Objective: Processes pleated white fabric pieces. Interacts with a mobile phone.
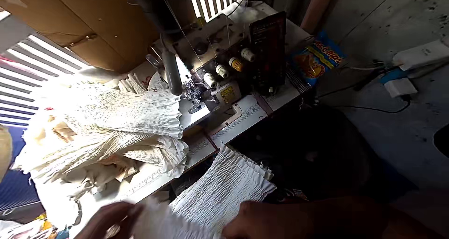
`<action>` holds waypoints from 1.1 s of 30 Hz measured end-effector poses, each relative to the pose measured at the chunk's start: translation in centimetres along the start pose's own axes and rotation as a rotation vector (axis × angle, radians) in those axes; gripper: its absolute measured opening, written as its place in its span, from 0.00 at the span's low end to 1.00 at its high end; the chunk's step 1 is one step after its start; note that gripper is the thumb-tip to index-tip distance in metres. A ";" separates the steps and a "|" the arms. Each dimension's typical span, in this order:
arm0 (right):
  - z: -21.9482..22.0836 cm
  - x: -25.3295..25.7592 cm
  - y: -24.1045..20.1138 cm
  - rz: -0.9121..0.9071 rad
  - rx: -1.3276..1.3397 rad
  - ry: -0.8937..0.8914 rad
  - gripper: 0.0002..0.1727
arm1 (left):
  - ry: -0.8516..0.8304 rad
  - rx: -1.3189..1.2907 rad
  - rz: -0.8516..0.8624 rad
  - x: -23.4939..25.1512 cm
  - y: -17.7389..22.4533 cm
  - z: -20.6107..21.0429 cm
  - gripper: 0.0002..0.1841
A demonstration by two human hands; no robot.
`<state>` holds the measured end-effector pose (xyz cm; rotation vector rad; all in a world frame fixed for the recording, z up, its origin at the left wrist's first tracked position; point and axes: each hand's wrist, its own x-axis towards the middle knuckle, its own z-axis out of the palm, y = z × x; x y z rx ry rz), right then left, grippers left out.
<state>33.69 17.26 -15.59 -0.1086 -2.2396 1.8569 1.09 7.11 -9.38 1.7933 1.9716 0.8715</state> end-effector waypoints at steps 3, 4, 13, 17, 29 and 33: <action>-2.2 -3.1 2.2 0.384 -0.199 -0.013 0.11 | 0.047 -0.103 0.118 4.1 -2.0 10.9 0.10; -2.9 -4.0 2.4 0.472 -0.245 -0.022 0.13 | 0.059 -0.128 0.131 4.8 -1.9 13.3 0.10; -6.5 -8.9 3.2 0.720 -0.395 0.076 0.24 | -0.061 -0.023 0.255 8.8 3.3 18.7 0.13; -8.3 -9.4 3.9 0.835 -0.511 -0.011 0.25 | 0.059 0.082 0.346 8.8 3.5 16.1 0.12; -9.3 -2.5 2.4 0.248 -0.559 0.298 0.17 | 0.342 0.258 0.301 15.6 -2.1 -4.3 0.15; -7.7 -0.7 3.1 0.150 -0.257 0.293 0.19 | 0.361 0.434 0.257 5.7 1.6 -4.5 0.16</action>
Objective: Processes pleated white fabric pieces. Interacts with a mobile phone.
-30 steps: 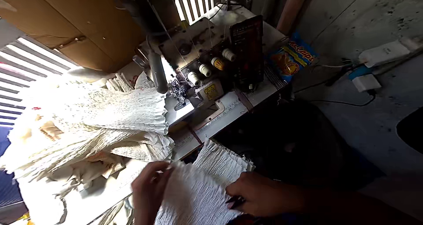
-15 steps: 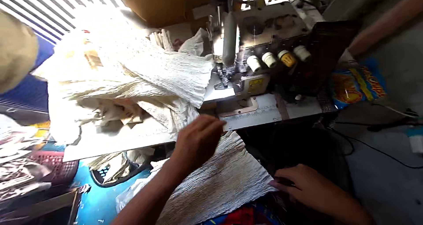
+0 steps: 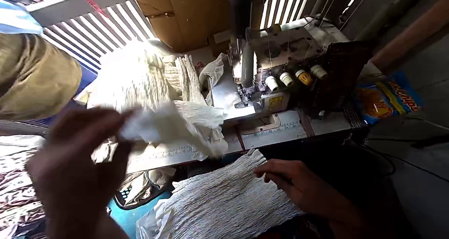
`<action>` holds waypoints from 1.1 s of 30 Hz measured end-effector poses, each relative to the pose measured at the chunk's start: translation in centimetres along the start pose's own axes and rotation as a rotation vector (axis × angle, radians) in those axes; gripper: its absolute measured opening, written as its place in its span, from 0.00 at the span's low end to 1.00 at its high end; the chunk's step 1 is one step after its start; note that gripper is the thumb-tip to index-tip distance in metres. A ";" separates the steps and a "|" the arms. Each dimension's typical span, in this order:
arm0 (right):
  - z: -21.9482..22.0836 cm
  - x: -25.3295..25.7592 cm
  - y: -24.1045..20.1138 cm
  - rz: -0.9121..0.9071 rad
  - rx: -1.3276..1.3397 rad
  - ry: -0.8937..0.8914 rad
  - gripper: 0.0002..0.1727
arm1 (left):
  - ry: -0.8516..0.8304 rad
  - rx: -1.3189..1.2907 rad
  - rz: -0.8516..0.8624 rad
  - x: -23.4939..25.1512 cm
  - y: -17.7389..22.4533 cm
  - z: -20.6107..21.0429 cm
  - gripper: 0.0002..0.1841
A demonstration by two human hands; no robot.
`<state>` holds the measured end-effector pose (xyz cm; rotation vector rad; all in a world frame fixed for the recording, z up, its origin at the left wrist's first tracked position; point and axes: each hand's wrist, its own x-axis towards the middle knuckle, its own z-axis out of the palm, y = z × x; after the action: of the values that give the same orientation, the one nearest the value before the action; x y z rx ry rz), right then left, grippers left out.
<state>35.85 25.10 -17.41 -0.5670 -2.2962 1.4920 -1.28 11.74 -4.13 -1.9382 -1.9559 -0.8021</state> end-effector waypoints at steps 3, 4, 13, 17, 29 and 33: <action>2.4 0.6 -0.6 0.128 0.461 0.024 0.25 | -0.175 -0.169 0.008 -5.8 8.6 2.3 0.09; 3.0 0.7 -0.7 0.195 0.543 0.013 0.27 | -0.246 -0.231 0.026 -7.5 10.8 3.9 0.08; 3.9 -1.1 0.7 0.146 0.223 -0.081 0.13 | -0.352 -0.558 -0.353 -10.1 9.1 12.3 0.22; 3.4 -1.5 0.9 0.097 0.247 -0.194 0.12 | -0.345 -1.131 -0.574 -8.4 8.1 15.7 0.13; 2.8 4.8 1.3 0.051 -0.493 0.236 0.10 | -0.139 -1.258 -0.687 -7.3 10.5 14.9 0.31; 5.1 7.3 1.0 -0.185 -0.712 0.289 0.09 | -0.180 -1.246 -0.655 -6.7 10.4 14.7 0.31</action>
<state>27.20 25.14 -19.79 -0.6666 -2.5120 0.4376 12.15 13.89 -17.73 -1.7884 -2.4996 -2.5682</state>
